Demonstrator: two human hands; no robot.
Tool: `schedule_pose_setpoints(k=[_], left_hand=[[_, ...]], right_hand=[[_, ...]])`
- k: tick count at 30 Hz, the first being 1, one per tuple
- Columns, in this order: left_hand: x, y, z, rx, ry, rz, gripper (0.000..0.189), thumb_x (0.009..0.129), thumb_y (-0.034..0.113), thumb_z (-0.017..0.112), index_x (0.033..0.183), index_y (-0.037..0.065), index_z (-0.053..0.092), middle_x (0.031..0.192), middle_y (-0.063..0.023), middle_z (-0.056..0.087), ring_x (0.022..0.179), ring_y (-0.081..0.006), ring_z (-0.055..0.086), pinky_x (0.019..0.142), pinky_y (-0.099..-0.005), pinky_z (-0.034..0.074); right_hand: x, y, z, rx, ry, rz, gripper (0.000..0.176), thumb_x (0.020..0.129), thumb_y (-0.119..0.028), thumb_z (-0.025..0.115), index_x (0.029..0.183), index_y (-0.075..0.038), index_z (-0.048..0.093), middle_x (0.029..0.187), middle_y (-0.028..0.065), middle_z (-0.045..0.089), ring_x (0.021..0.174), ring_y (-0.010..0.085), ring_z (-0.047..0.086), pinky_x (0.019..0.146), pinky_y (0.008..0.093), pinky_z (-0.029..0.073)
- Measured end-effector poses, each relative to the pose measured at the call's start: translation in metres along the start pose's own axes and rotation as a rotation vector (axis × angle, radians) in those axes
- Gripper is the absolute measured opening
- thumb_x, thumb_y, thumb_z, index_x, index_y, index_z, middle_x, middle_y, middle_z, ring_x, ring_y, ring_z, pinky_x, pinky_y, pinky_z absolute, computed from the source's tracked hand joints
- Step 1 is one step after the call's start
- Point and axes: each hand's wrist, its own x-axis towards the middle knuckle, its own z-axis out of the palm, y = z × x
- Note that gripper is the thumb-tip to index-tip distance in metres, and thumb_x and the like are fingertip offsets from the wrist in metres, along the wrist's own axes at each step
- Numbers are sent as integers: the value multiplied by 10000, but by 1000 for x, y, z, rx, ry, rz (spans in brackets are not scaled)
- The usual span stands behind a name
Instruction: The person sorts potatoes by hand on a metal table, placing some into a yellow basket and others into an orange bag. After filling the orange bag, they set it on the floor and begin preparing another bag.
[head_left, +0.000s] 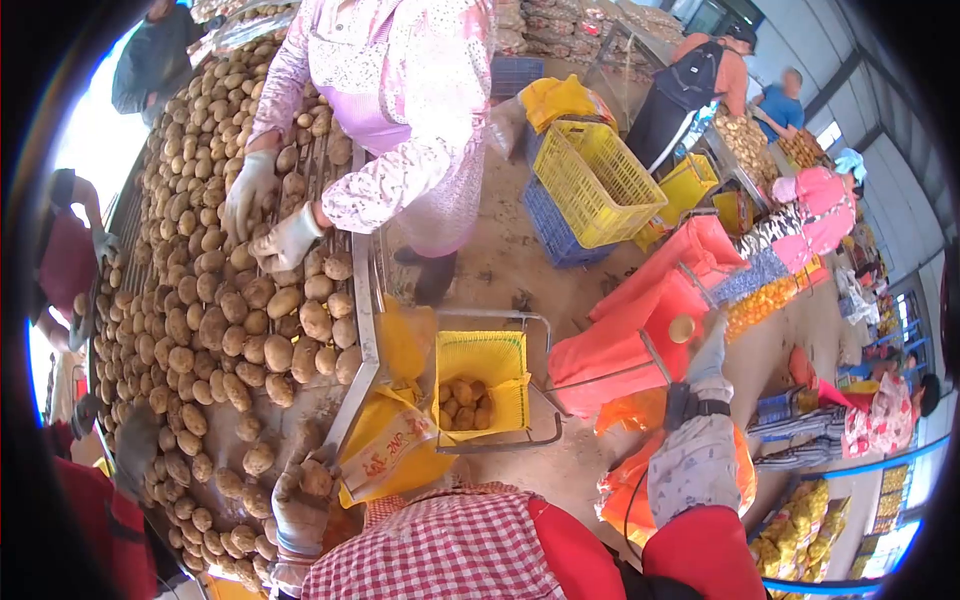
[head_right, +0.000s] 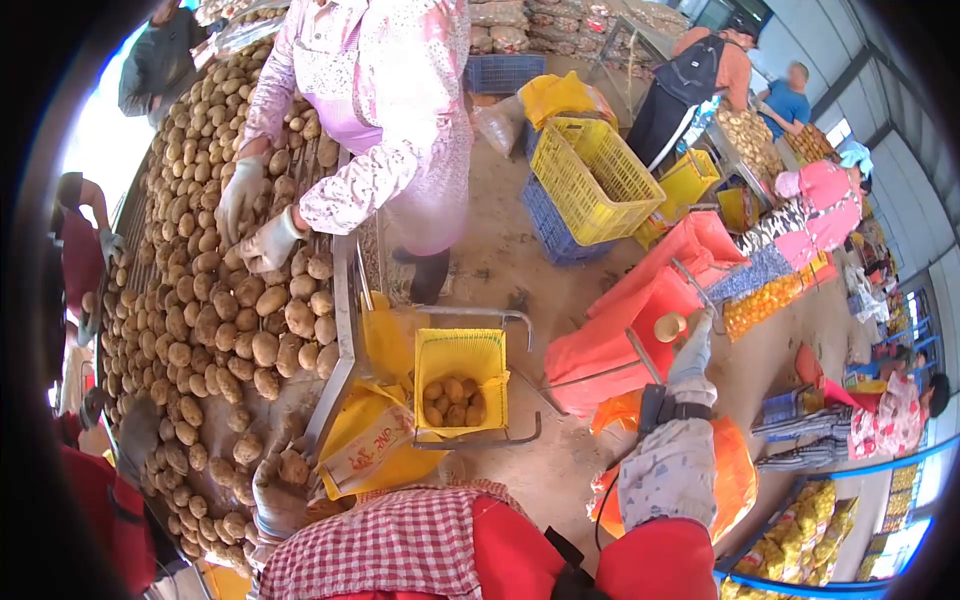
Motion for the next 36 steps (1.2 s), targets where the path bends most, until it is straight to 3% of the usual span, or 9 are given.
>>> schedule_pose_setpoints(k=[6, 12, 20, 25, 30, 32, 33, 34, 36], left_hand=[[23, -18, 26, -82, 7, 63, 622, 877, 372, 637, 1385, 69, 444, 1414, -80, 485, 1242, -196, 491, 1044, -435, 389], [41, -9, 87, -417, -445, 59, 607, 999, 401, 466, 1463, 42, 312, 1495, -112, 376, 1367, -158, 353, 1176, -381, 157], [14, -18, 18, 1445, 324, 924, 576, 939, 329, 500, 1429, 45, 395, 1423, -198, 415, 1367, -396, 319, 1145, -481, 210], [-38, -23, -103, 1972, 956, 545, 610, 823, 277, 634, 1372, 65, 473, 1430, -214, 428, 1375, -434, 298, 1157, -544, 167], [-45, -20, -109, 1976, 988, 549, 573, 823, 225, 626, 1355, 58, 496, 1413, -225, 441, 1379, -404, 310, 1173, -536, 173], [-45, -20, -110, 1970, 978, 536, 560, 825, 229, 623, 1345, 57, 506, 1407, -218, 453, 1379, -402, 312, 1175, -534, 170], [-46, -20, -111, 1967, 960, 523, 549, 827, 235, 618, 1337, 59, 514, 1406, -213, 459, 1379, -402, 312, 1176, -533, 167], [-46, -17, -107, 1983, 937, 522, 547, 826, 236, 615, 1336, 63, 517, 1406, -208, 460, 1378, -403, 312, 1175, -534, 169], [-45, -18, -109, 1995, 962, 540, 545, 829, 238, 608, 1338, 67, 517, 1398, -206, 466, 1379, -404, 311, 1174, -538, 168]], right_hand=[[-67, 27, 72, 400, -785, 565, 477, 931, -591, 463, 1068, -153, 592, 853, 14, 630, 720, 212, 597, 594, 269, 470], [-255, 46, 162, 521, -1582, 1361, 633, 921, -636, 461, 1102, -53, 627, 1245, 186, 598, 1140, 380, 579, 967, 538, 466], [-339, 27, 183, 313, -1504, 1619, 804, 833, -769, 442, 1105, -32, 612, 1132, 205, 639, 1074, 411, 605, 791, 508, 546], [-315, 36, 180, 86, -1645, 1353, 776, 832, -761, 459, 968, -14, 617, 896, 179, 667, 718, 329, 671, 447, 389, 517], [-227, 46, 148, -233, -1467, 1313, 421, 935, -461, 571, 942, -40, 589, 876, 91, 651, 747, 207, 622, 638, 363, 510], [-113, 102, 172, -109, -1537, 388, 394, 957, -481, 516, 839, -105, 531, 728, 16, 530, 609, 184, 542, 547, 365, 510], [-103, 26, 177, 344, -1254, 903, 398, 948, -494, 513, 831, -113, 503, 735, 5, 510, 626, 176, 519, 590, 356, 506], [-36, 32, 209, 887, -1875, 607, 464, 927, -556, 516, 1036, -106, 542, 964, 79, 583, 875, 220, 589, 718, 361, 538], [0, -25, 208, 633, -682, 415, 719, 881, -611, 555, 1335, -68, 428, 1316, 168, 485, 1194, 302, 508, 920, 452, 513]])
